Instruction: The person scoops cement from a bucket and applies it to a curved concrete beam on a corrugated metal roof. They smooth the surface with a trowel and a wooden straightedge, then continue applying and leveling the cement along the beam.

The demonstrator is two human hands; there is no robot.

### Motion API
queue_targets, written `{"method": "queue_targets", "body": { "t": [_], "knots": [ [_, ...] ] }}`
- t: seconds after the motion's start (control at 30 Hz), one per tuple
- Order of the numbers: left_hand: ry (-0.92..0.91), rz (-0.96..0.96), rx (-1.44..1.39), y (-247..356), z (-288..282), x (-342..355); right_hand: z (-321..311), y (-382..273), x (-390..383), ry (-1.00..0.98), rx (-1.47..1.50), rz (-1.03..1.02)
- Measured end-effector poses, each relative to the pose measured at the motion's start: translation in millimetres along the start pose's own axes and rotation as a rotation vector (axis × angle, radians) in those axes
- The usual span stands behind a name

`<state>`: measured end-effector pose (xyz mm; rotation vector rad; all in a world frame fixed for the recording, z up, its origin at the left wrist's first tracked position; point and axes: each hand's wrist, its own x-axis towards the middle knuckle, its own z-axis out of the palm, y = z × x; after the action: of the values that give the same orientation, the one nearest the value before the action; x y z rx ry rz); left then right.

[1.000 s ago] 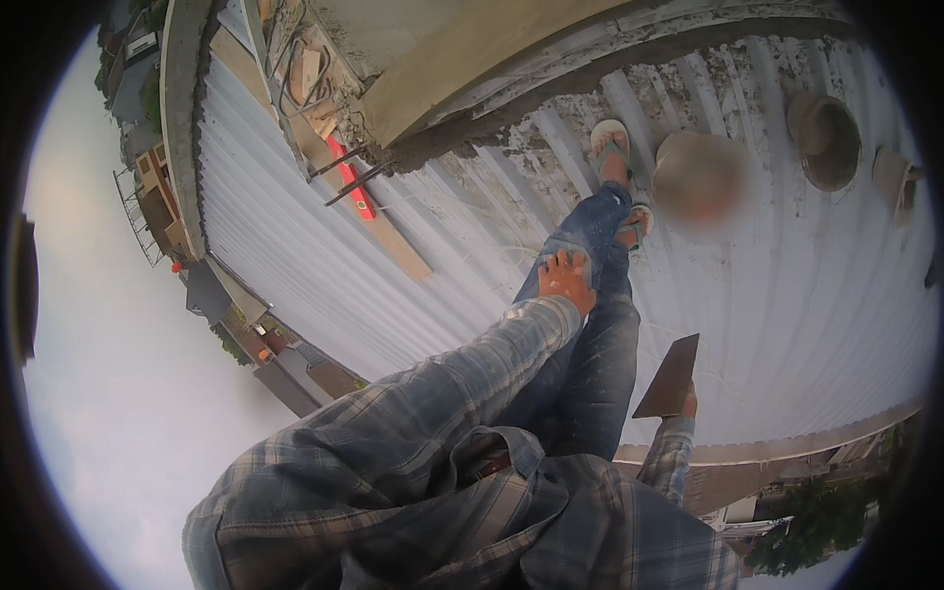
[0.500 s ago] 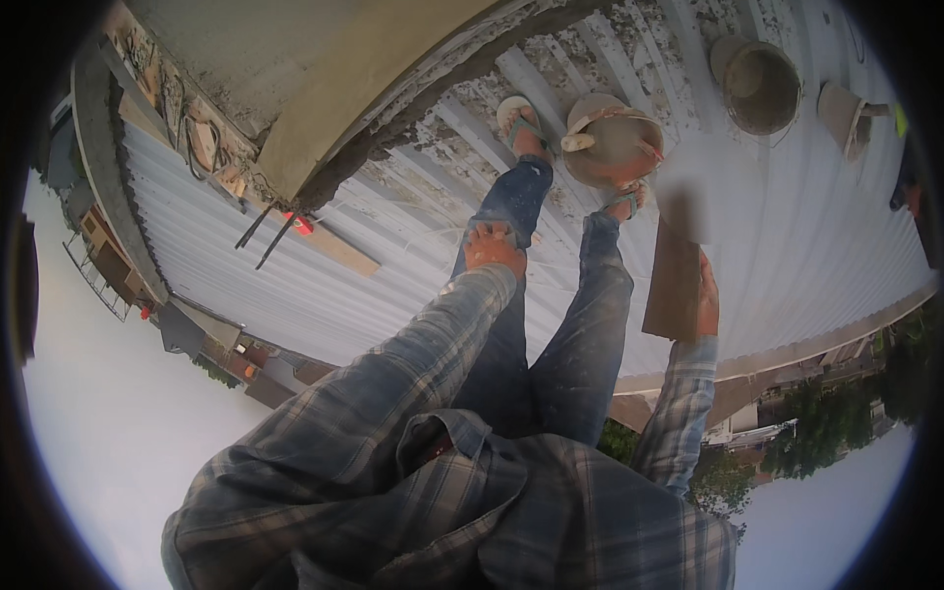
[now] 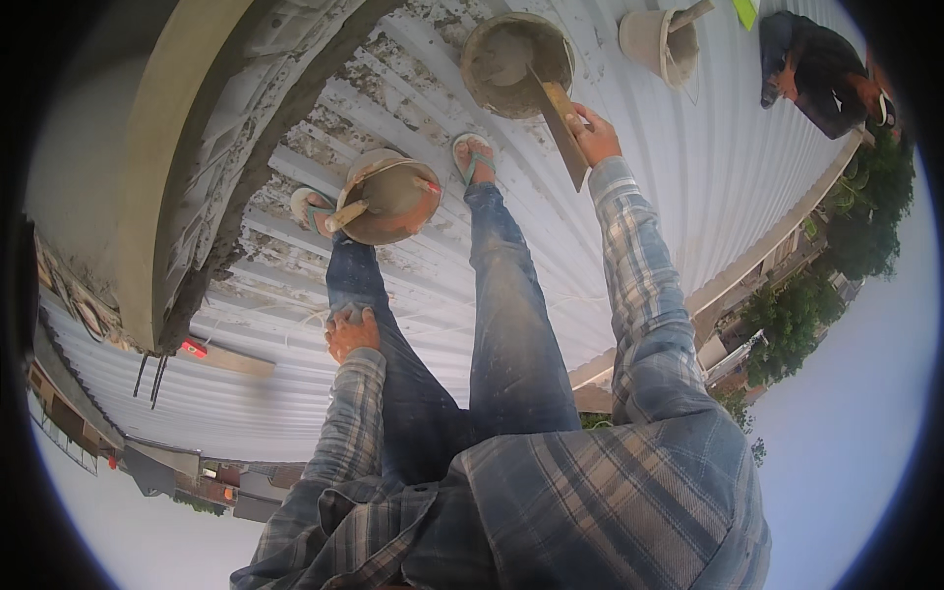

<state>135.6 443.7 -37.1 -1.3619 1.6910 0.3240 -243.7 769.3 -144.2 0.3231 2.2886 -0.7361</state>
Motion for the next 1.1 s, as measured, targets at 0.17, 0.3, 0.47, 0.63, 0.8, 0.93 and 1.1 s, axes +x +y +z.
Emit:
{"method": "queue_targets", "body": {
  "t": [0.17, 0.3, 0.47, 0.63, 0.8, 0.93, 1.1],
  "knots": [
    [0.046, -0.053, 0.050, 8, 65, -33, 24, 4, 111, -0.209, -0.148, -0.144],
    [0.015, -0.094, 0.030, 18, 95, -52, 61, 25, 157, -0.376, 0.029, -0.165],
    [0.028, -0.097, -0.084, 25, 119, -65, 76, 50, 167, -0.461, 0.159, -0.237],
    [0.027, -0.141, -0.197, 11, 143, -71, 37, 46, 111, -0.479, 0.726, 0.271],
    [0.050, -0.154, -0.361, -14, 159, -79, 6, 72, 56, -0.689, 1.189, 0.375],
    [-0.034, -0.197, -0.343, -18, 141, -63, 16, 14, -16, -1.032, 1.189, 0.004],
    [-0.078, -0.252, -0.502, -28, 166, -71, -20, -37, -44, -0.674, 0.581, -0.129]
  ]
}}
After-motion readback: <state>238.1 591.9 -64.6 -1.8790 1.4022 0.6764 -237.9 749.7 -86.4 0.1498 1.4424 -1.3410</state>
